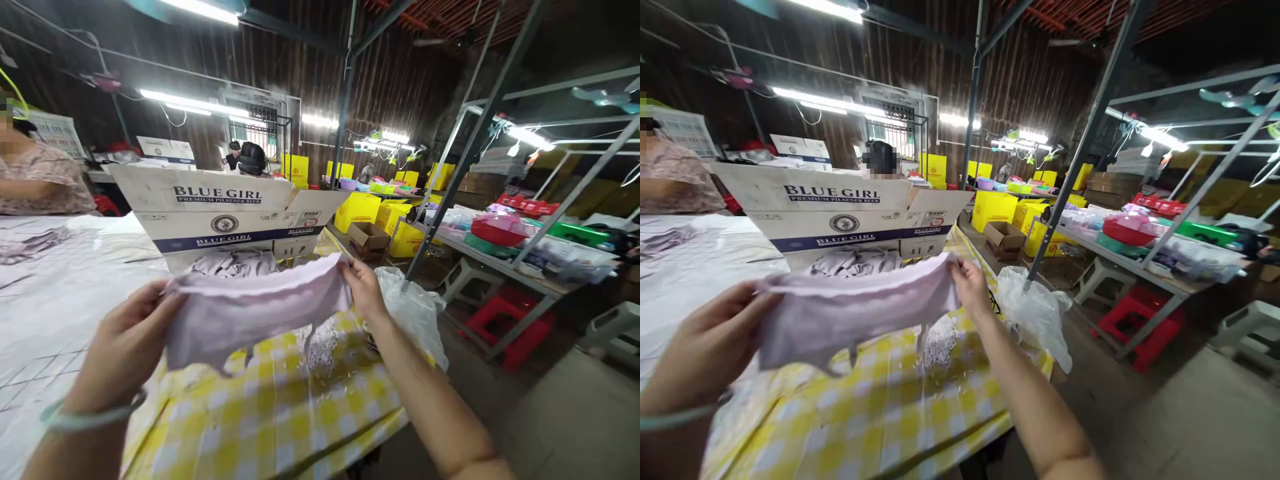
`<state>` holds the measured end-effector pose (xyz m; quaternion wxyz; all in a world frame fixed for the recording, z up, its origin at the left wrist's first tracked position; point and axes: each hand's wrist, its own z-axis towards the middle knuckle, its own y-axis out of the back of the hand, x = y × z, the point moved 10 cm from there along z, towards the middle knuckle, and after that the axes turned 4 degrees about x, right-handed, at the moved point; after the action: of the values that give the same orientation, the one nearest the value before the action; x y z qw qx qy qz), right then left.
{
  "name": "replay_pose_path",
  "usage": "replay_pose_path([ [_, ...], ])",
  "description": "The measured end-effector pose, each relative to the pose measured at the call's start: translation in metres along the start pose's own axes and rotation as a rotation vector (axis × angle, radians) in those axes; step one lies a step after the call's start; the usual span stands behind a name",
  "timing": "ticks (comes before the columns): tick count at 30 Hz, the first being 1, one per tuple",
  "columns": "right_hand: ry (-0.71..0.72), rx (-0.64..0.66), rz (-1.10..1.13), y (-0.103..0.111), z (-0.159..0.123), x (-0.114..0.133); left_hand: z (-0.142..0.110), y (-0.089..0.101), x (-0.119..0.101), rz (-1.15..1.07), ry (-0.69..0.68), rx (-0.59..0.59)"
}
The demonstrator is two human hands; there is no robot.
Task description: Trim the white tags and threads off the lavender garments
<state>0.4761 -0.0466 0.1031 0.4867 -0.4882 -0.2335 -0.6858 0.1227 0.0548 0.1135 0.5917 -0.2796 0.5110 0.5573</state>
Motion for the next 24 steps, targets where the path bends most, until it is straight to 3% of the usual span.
replay_pose_path([
  [3, 0.157, -0.105, -0.111, 0.042, 0.047, 0.021, 0.056, -0.05, -0.016, -0.319, -0.123, 0.069],
  [7, 0.218, -0.191, -0.163, 0.09, 0.098, 0.026, 0.128, -0.111, -0.013, -0.435, -0.165, 0.091],
  [10, 0.234, -0.236, -0.206, 0.115, 0.118, 0.018, 0.162, -0.147, -0.007, -0.475, -0.14, 0.137],
  [12, 0.236, -0.259, -0.236, 0.128, 0.122, 0.01, 0.176, -0.161, -0.001, -0.492, -0.12, 0.17],
  [19, 0.134, -0.27, -0.386, 0.156, 0.123, -0.041, 0.201, -0.186, 0.053, -0.447, -0.011, 0.304],
  [24, -0.054, -0.24, -0.561, 0.178, 0.148, -0.116, 0.228, -0.228, 0.117, -0.303, 0.106, 0.352],
])
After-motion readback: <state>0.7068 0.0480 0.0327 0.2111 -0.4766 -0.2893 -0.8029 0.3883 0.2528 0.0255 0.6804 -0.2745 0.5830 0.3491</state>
